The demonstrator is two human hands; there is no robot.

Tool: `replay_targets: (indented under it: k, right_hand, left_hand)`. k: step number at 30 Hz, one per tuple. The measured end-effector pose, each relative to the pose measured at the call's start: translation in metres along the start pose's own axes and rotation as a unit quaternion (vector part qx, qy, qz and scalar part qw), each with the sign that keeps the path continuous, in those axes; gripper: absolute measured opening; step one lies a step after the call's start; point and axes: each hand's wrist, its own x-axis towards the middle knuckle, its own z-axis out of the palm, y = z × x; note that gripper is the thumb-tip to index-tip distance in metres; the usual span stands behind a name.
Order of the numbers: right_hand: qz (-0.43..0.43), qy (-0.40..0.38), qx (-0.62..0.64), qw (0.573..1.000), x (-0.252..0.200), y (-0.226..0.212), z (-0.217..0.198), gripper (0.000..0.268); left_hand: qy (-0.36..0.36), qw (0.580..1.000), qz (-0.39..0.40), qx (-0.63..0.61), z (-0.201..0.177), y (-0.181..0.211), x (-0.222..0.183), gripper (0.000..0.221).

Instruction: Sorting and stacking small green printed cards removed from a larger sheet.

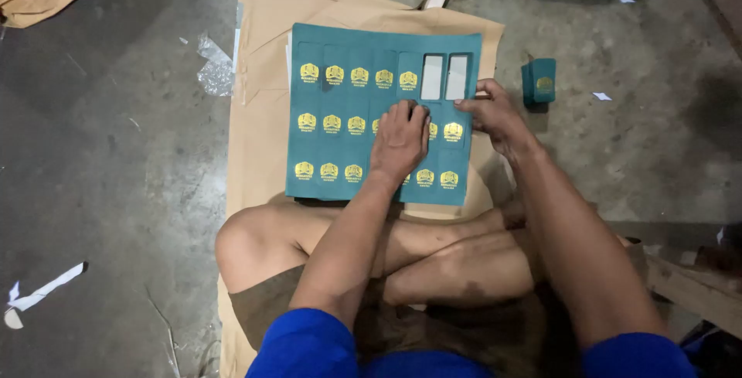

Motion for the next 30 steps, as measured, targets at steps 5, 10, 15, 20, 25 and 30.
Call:
replay_targets:
  k: [5,10,15,20,25,30]
  right_hand:
    - [0.017,0.041,-0.022,0.999,-0.017,-0.007,0.007,0.040]
    - [0.028,0.020,-0.060,0.998,-0.006,0.011,0.004,0.029]
    - [0.027,0.071,-0.130,0.989,-0.022,-0.005,0.021,0.030]
    - [-0.003,0.043,-0.007,0.999,-0.024,0.005,0.031,0.031]
    - [-0.017,0.005,0.100,0.995,-0.017,0.019,0.027,0.030]
    - [0.044,-0.005,0.145,0.988,-0.020,0.012,0.026,0.029]
  left_hand:
    - [0.002,1.000,0.008,0.011,0.000,0.002,0.000,0.012]
    - [-0.006,1.000,0.007,0.024,-0.001,0.003,-0.001,0.023]
    - [-0.044,0.997,0.015,0.066,0.007,-0.004,-0.003,0.054]
    - [-0.051,0.995,0.020,0.079,0.003,-0.002,-0.001,0.056]
    - [-0.045,0.995,0.029,0.083,0.008,-0.004,-0.003,0.057]
    - [-0.055,0.993,0.029,0.100,0.007,-0.003,-0.001,0.056]
